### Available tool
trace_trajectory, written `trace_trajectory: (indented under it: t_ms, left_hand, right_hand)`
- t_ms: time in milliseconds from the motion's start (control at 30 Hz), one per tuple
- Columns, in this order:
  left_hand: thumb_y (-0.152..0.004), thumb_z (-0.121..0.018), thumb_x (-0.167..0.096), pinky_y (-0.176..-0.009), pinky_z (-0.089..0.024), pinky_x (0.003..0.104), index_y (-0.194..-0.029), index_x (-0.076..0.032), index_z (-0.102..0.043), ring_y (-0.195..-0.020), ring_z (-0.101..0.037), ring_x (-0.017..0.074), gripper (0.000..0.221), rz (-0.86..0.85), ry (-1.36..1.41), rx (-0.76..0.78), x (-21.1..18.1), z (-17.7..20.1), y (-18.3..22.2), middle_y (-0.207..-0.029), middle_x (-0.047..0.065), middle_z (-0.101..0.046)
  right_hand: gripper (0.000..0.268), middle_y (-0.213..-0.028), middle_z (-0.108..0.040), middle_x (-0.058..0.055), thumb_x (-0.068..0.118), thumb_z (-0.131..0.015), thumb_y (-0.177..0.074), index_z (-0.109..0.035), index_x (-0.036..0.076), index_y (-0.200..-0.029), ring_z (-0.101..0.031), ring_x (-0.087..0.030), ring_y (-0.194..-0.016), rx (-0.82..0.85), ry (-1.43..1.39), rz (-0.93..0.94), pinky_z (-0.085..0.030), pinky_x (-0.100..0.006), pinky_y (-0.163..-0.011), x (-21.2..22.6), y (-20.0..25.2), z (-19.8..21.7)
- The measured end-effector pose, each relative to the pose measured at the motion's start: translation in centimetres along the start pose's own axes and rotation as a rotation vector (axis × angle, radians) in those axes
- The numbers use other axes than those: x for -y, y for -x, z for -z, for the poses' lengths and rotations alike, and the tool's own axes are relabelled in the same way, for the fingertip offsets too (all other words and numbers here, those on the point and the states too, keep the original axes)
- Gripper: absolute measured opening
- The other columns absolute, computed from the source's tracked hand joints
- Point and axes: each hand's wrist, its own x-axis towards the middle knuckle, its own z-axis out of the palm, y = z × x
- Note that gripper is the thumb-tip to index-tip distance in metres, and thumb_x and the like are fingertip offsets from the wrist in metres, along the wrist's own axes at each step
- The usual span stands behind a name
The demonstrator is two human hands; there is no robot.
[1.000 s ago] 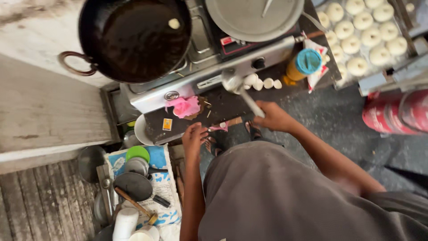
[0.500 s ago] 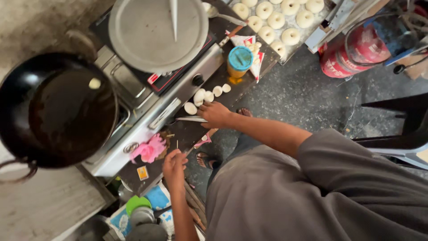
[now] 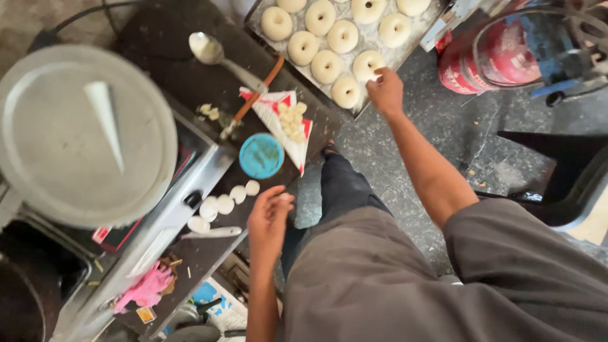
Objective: The person places rings of dough into a pan of hot oil, uses a ladle to pour oil over them, and flips them as they cook.
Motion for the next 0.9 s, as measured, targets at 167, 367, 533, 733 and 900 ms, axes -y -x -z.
trace_trajectory:
  t_ms: [167, 367, 533, 733, 900]
  left_hand:
    - [-0.097, -0.067, -0.018, -0.075, -0.056, 0.025, -0.125, -0.001, -0.066, -0.086, -0.070, 0.0096, 0.033, 0.025, -0.189, 0.190, -7.1, -9.0, -3.5, -0.100, 0.007, -0.077]
    - [-0.096, -0.069, -0.018, -0.074, -0.055, 0.027, -0.124, -0.003, -0.067, -0.084, -0.071, 0.0110, 0.032, 0.086, -0.287, 0.151, -8.6, -12.6, -5.7, -0.098, 0.007, -0.078]
    - [-0.096, -0.068, -0.019, -0.076, -0.056, 0.027, -0.125, -0.003, -0.066, -0.086, -0.072, 0.0110, 0.033, 0.084, -0.360, 0.110, -9.5, -13.2, -6.5, -0.098, 0.007, -0.078]
    - [-0.097, -0.067, -0.020, -0.074, -0.057, 0.027, -0.126, -0.002, -0.066, -0.086, -0.073, 0.0121, 0.034, 0.096, -0.322, 0.111, -9.5, -13.8, -6.5, -0.099, 0.007, -0.078]
    - [-0.097, -0.067, -0.022, -0.076, -0.058, 0.027, -0.127, -0.003, -0.065, -0.089, -0.076, 0.0137, 0.035, 0.047, -0.333, 0.126, -9.2, -12.9, -5.3, -0.101, 0.008, -0.079]
  right_hand:
    - [0.048, -0.114, -0.067, -0.017, 0.018, -0.084, -0.083, -0.064, 0.007, -0.125, -0.064, -0.037, -0.110, 0.012, 0.095, 0.055, -0.051, -0.047, -0.095, -6.2, -7.8, -2.8]
    - [0.060, -0.121, -0.057, -0.024, 0.015, -0.089, -0.072, -0.063, 0.008, -0.125, -0.056, -0.046, -0.107, 0.192, 0.222, -0.077, -0.047, -0.050, -0.093, -7.2, -10.2, -5.4]
    - [0.054, -0.116, -0.067, -0.017, 0.018, -0.092, -0.069, -0.067, 0.010, -0.117, -0.060, -0.039, -0.115, 0.341, 0.100, -0.116, -0.054, -0.044, -0.098, -8.1, -11.3, -6.2]
    - [0.059, -0.105, -0.066, -0.019, 0.019, -0.092, -0.065, -0.052, 0.007, -0.107, -0.064, -0.038, -0.102, 0.353, -0.021, -0.322, -0.053, -0.046, -0.087, -5.3, -10.0, -5.3]
    - [0.050, -0.104, -0.068, -0.020, 0.011, -0.083, -0.075, -0.051, 0.007, -0.113, -0.063, -0.043, -0.100, 0.264, 0.082, -0.078, -0.052, -0.050, -0.084, 2.8, -9.3, 1.5]
